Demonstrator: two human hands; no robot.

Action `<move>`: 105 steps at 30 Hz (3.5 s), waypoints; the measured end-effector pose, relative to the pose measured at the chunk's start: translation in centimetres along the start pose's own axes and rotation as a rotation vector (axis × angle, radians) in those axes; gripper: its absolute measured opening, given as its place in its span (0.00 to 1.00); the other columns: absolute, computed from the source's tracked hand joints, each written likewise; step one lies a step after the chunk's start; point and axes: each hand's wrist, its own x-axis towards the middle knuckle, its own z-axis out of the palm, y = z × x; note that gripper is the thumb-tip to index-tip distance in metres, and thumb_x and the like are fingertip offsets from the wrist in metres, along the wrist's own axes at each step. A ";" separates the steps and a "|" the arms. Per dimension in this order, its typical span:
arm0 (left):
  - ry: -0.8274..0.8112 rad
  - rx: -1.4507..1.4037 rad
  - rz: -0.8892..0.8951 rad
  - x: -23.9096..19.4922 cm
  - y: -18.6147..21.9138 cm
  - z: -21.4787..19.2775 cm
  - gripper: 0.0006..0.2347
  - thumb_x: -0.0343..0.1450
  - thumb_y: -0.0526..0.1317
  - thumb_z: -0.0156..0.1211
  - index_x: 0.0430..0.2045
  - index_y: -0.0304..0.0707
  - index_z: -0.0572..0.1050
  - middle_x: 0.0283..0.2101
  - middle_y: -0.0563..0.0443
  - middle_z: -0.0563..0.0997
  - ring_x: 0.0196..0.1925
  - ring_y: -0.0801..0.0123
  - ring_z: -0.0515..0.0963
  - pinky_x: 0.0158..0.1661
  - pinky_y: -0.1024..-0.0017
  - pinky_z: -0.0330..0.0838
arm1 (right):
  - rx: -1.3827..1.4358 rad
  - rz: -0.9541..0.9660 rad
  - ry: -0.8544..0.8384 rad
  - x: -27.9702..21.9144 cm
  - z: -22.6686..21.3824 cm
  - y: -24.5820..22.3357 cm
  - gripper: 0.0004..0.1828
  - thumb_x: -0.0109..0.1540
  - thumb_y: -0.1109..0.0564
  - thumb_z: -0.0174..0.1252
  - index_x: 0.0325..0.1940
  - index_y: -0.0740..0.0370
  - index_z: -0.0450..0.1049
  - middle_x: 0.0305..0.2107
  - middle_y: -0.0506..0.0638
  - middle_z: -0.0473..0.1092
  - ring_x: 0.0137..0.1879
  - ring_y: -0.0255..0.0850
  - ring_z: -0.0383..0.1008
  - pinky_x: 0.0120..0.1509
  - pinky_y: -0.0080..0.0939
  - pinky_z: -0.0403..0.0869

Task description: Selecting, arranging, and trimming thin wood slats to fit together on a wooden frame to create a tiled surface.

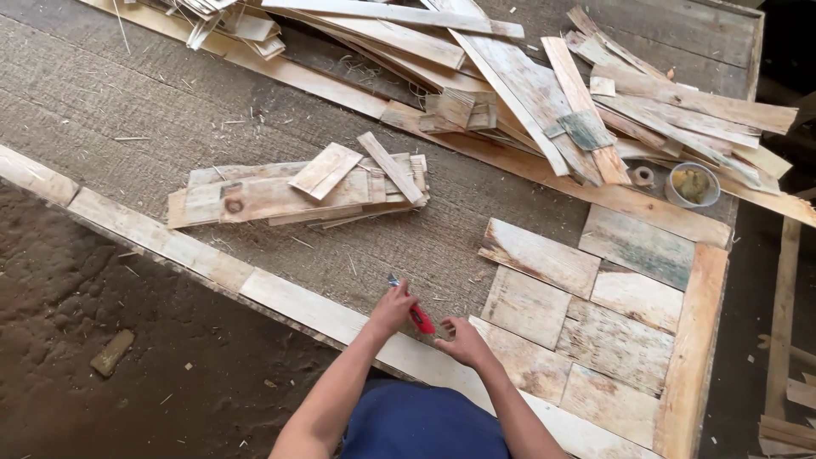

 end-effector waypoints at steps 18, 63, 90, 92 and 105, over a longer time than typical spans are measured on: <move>0.278 0.125 -0.363 3.8 -15.3 -23.2 0.30 0.70 0.48 0.63 0.69 0.50 0.62 0.69 0.41 0.60 0.69 0.49 0.63 0.60 0.53 0.67 | 0.669 0.222 0.266 8.0 4.9 -10.5 0.17 0.63 0.47 0.65 0.42 0.64 0.77 0.25 0.60 0.78 0.23 0.44 0.79 0.24 0.39 0.79; -0.074 0.088 -0.460 6.4 -25.8 -32.7 0.41 0.61 0.59 0.73 0.66 0.46 0.58 0.57 0.50 0.65 0.63 0.57 0.64 0.60 0.51 0.65 | 0.419 0.331 0.694 30.4 -2.5 -15.1 0.18 0.59 0.44 0.68 0.42 0.59 0.80 0.22 0.49 0.76 0.29 0.40 0.83 0.32 0.38 0.79; 0.131 -0.296 -0.371 4.9 -25.6 -26.7 0.25 0.64 0.36 0.71 0.52 0.38 0.64 0.50 0.37 0.74 0.56 0.40 0.74 0.55 0.49 0.75 | 1.310 0.177 0.502 19.8 8.0 -27.4 0.22 0.57 0.49 0.76 0.44 0.63 0.74 0.24 0.46 0.67 0.25 0.31 0.71 0.25 0.27 0.76; 0.120 -0.369 -0.410 5.8 -26.8 -24.8 0.24 0.65 0.38 0.71 0.52 0.41 0.64 0.49 0.37 0.76 0.56 0.39 0.76 0.54 0.48 0.75 | 1.304 0.173 0.492 19.6 7.8 -27.7 0.22 0.57 0.50 0.76 0.45 0.64 0.74 0.25 0.46 0.67 0.25 0.31 0.71 0.25 0.27 0.76; 0.161 -1.291 -0.256 3.6 -18.2 -25.4 0.14 0.73 0.42 0.65 0.51 0.37 0.77 0.45 0.45 0.84 0.47 0.66 0.79 0.51 0.59 0.75 | 1.244 0.200 0.454 18.0 8.1 -27.9 0.20 0.51 0.59 0.80 0.38 0.64 0.76 0.21 0.47 0.68 0.21 0.32 0.69 0.20 0.27 0.72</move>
